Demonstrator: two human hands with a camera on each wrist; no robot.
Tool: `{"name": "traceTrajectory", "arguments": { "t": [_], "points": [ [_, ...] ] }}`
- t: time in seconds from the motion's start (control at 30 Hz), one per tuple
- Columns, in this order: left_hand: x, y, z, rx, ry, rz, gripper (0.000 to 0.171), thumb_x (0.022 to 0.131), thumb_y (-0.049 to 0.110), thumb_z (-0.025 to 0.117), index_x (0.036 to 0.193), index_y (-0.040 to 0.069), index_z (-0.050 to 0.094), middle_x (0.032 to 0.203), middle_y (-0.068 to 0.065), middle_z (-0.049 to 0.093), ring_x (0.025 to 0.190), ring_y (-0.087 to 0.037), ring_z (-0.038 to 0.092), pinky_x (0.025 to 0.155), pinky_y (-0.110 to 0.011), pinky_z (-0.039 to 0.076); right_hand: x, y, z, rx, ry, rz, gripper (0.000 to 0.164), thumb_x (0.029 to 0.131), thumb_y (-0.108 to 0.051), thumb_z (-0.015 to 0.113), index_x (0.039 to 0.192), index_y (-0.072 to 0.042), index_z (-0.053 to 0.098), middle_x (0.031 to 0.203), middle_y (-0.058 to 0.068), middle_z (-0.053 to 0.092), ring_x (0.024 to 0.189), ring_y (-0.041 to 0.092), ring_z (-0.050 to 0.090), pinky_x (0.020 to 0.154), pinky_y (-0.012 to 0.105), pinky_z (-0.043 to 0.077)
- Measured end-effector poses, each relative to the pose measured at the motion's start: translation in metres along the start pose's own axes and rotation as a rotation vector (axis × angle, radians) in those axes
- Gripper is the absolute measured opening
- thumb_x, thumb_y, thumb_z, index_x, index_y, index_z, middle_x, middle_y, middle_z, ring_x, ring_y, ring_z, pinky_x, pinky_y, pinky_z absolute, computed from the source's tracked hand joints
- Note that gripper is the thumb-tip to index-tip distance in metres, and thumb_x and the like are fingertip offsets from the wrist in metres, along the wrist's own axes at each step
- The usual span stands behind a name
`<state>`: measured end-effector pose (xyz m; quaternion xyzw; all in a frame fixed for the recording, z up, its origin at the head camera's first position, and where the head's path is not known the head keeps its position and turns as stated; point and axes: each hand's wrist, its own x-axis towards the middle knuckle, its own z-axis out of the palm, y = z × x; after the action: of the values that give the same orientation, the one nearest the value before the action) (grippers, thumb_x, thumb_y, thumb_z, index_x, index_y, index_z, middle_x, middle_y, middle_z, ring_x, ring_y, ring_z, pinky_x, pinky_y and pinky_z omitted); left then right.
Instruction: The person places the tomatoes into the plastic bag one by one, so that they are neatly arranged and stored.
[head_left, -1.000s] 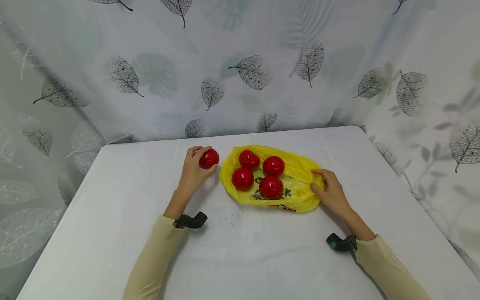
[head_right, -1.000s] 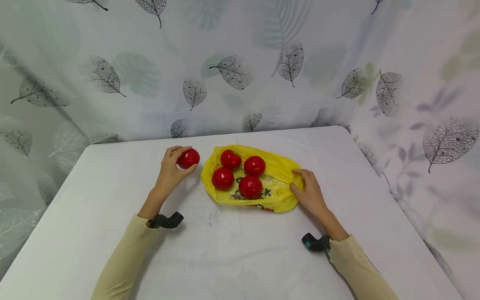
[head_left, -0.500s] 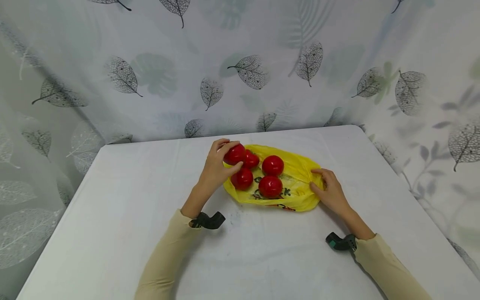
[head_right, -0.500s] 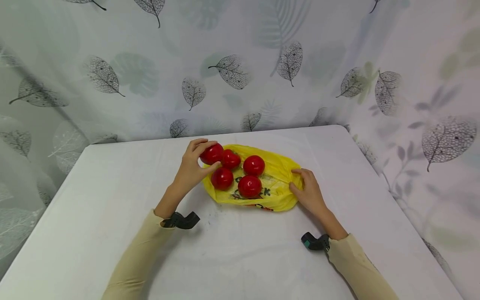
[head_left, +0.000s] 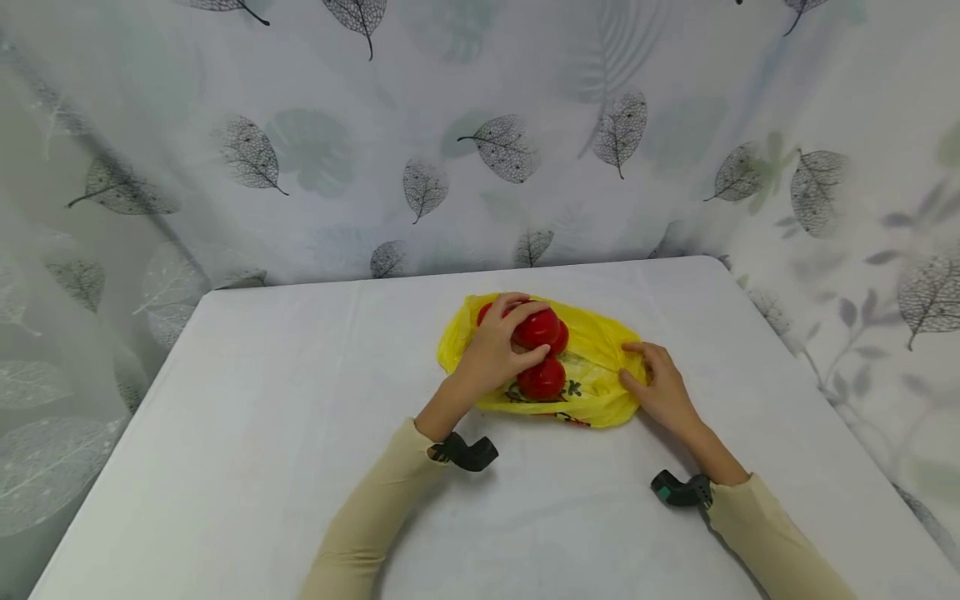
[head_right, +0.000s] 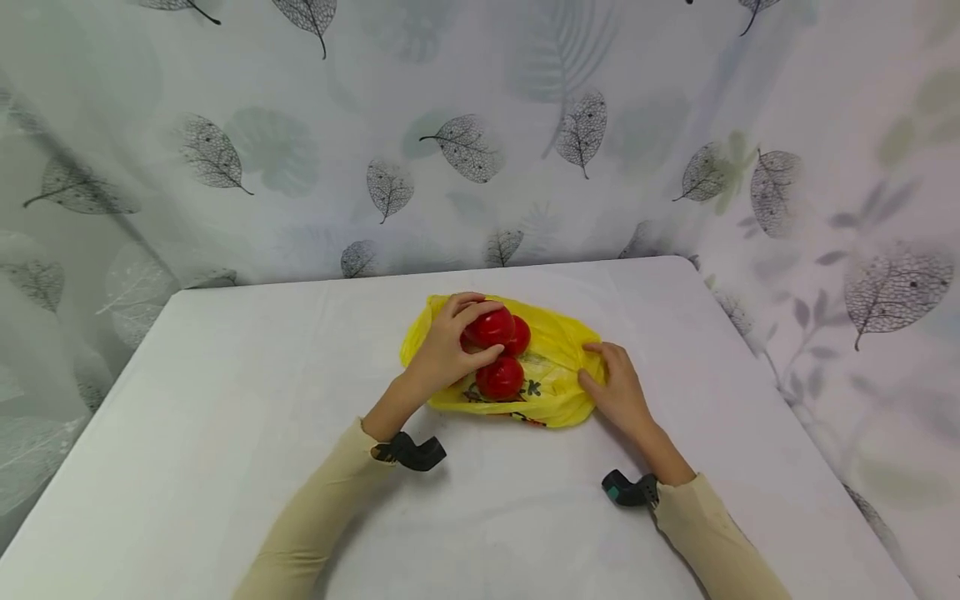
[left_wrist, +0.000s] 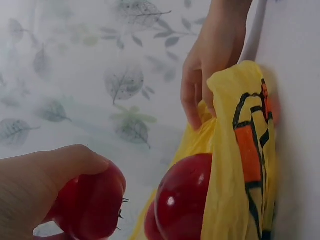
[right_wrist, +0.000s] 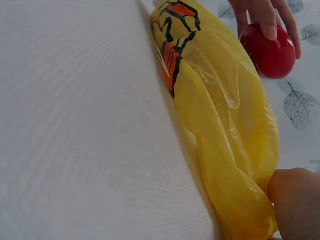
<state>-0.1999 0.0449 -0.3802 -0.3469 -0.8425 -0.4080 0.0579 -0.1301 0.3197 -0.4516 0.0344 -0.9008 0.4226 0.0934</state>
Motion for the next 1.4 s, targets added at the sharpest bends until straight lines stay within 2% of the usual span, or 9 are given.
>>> {"name": "traceTrajectory", "arguments": {
  "t": [0.4,0.6,0.77,0.9,1.07,1.2,1.4],
  "points": [
    [0.008,0.016,0.043,0.042,-0.129,0.027,0.056,0.087,0.026,0.073,0.139,0.017,0.052,0.144,-0.012,0.041,0.129,-0.027,0.046,0.099,-0.033,0.05,0.003,-0.002,-0.001,0.017,0.002,-0.011,0.04,0.094,-0.006,0.059,0.131,0.006,0.049,0.138,0.031,0.038,0.126,0.047,0.038,0.104,0.061,0.032],
    [0.009,0.017,0.06,0.138,-0.187,0.063,0.054,0.088,0.03,0.072,0.138,0.02,0.054,0.14,-0.008,0.044,0.127,-0.023,0.046,0.101,-0.034,0.048,0.004,-0.002,0.0,0.021,0.001,-0.014,0.04,0.094,-0.005,0.059,0.13,0.006,0.05,0.136,0.031,0.039,0.126,0.047,0.038,0.105,0.061,0.032],
    [0.011,0.016,0.07,0.258,-0.228,0.091,0.055,0.087,0.035,0.072,0.138,0.022,0.055,0.138,-0.007,0.047,0.123,-0.02,0.049,0.1,-0.028,0.048,0.006,0.001,0.002,0.015,0.006,-0.024,0.04,0.093,-0.006,0.059,0.13,0.006,0.05,0.136,0.031,0.04,0.126,0.047,0.039,0.104,0.061,0.033],
    [0.013,0.013,0.074,0.407,-0.251,0.114,0.057,0.088,0.039,0.07,0.14,0.023,0.052,0.139,-0.007,0.048,0.122,-0.019,0.053,0.1,-0.026,0.048,0.009,0.0,0.002,0.017,-0.005,-0.026,0.04,0.093,-0.007,0.059,0.13,0.006,0.05,0.136,0.03,0.039,0.127,0.047,0.039,0.105,0.061,0.033],
    [0.014,0.011,0.075,0.529,-0.287,0.122,0.057,0.09,0.043,0.067,0.142,0.024,0.051,0.141,-0.007,0.048,0.121,-0.017,0.055,0.1,-0.025,0.048,0.011,-0.001,0.004,0.015,-0.009,-0.038,0.04,0.093,-0.006,0.06,0.13,0.006,0.051,0.136,0.03,0.04,0.127,0.047,0.039,0.104,0.061,0.033],
    [0.012,0.01,0.077,0.597,-0.28,0.127,0.058,0.09,0.045,0.067,0.141,0.024,0.051,0.14,-0.007,0.049,0.119,-0.017,0.057,0.098,-0.024,0.049,0.013,0.0,0.004,0.018,-0.015,-0.053,0.04,0.092,-0.005,0.06,0.129,0.007,0.051,0.135,0.031,0.041,0.126,0.047,0.038,0.104,0.061,0.033],
    [0.014,0.015,0.078,0.639,-0.29,0.106,0.057,0.091,0.044,0.065,0.142,0.023,0.05,0.141,-0.008,0.048,0.127,-0.021,0.05,0.105,-0.029,0.044,0.013,0.004,0.002,0.01,-0.023,-0.057,0.04,0.093,-0.007,0.059,0.13,0.007,0.05,0.136,0.031,0.04,0.124,0.048,0.04,0.102,0.062,0.034]
  ]
}}
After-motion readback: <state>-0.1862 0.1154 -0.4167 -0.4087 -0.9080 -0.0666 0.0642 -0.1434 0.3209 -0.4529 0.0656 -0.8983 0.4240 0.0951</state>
